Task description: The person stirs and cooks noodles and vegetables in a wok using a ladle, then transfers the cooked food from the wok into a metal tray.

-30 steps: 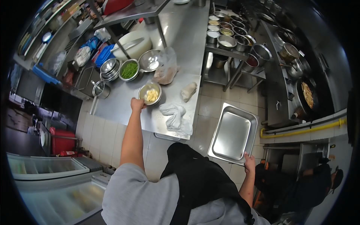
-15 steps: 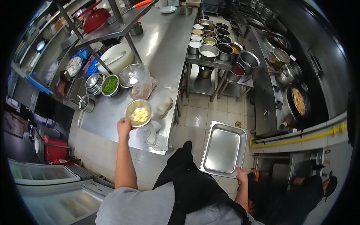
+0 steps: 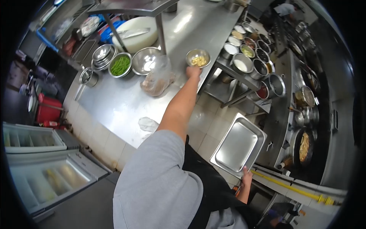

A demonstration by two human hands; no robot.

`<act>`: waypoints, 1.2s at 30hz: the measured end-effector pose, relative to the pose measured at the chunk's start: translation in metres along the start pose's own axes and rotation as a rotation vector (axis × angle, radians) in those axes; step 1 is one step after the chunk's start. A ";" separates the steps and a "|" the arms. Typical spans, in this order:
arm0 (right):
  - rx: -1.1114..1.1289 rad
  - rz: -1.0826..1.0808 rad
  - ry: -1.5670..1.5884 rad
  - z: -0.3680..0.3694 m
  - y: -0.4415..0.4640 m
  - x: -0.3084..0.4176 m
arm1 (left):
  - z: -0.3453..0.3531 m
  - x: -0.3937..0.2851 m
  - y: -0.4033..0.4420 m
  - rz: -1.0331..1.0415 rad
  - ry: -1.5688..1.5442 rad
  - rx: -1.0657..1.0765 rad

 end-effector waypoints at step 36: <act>0.967 -0.946 -0.783 0.353 -0.062 0.312 | -0.468 -0.289 -0.092 0.560 1.239 -0.542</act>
Point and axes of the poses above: each hand's wrist, its own y-axis towards the middle knuckle, its own z-axis out of the palm, x = y × z, the point moved 9 cm from there along y, towards the middle knuckle, and after that the axes turned 8 degrees about -y, right-handed, at the moved point
